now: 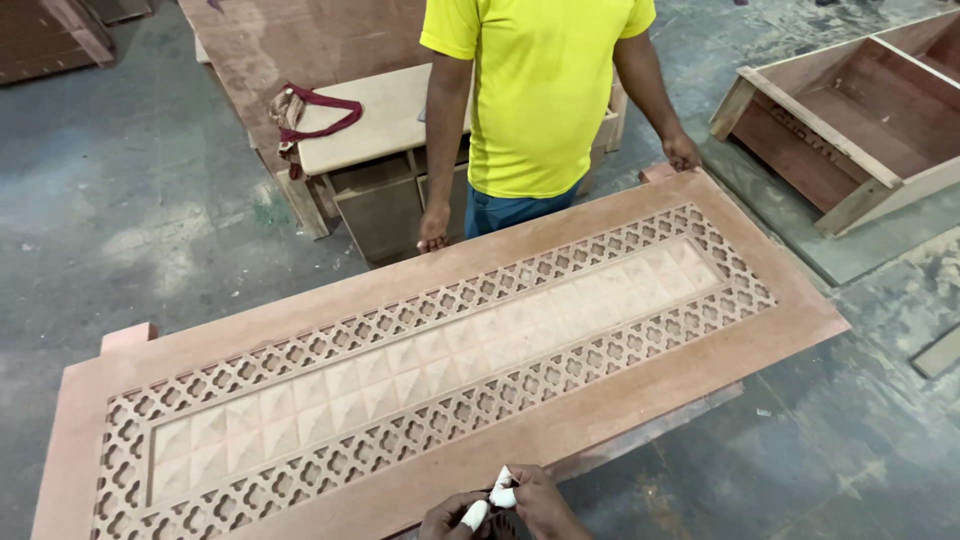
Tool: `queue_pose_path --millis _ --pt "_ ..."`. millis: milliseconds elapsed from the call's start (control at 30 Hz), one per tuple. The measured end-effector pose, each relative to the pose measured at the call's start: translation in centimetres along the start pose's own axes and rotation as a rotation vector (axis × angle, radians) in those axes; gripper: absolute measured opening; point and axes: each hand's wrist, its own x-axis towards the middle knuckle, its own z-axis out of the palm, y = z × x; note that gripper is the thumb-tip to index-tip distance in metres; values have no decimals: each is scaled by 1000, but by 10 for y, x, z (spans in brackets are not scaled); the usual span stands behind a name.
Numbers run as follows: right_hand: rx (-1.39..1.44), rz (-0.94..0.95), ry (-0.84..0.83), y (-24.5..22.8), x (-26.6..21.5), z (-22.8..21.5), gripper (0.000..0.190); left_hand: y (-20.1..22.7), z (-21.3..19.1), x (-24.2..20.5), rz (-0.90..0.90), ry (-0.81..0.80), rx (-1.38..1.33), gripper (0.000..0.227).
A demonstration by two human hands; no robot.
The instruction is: The person sands a large, flat wooden panel with intricate carved patterns using two white sanding blocks. The person moves the blocks back and forth across the surface, focusing on the carved details and the flat central area.
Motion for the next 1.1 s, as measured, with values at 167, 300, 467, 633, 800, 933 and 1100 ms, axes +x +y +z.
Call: queue_pose_path --millis 167,300,467,633,800,933,1100 --pt "58 26 -20 0 12 4 12 13 -10 7 317 -91 258 28" --pt "-148 -17 -17 -2 20 0 11 27 -13 23 195 6 403 26" --pt "-178 113 26 -16 24 -1 16 39 -10 30 202 -86 197 29" --pt "-3 26 38 -22 31 0 21 42 -9 44 225 -143 85 32" --pt "24 12 44 -15 44 11 19 40 -23 50 249 -174 -1 36" --pt "-252 5 108 -22 53 38 13 51 -38 43 184 -74 18 37" --pt "-213 45 219 -48 41 100 5 88 -37 -2 86 165 286 23"
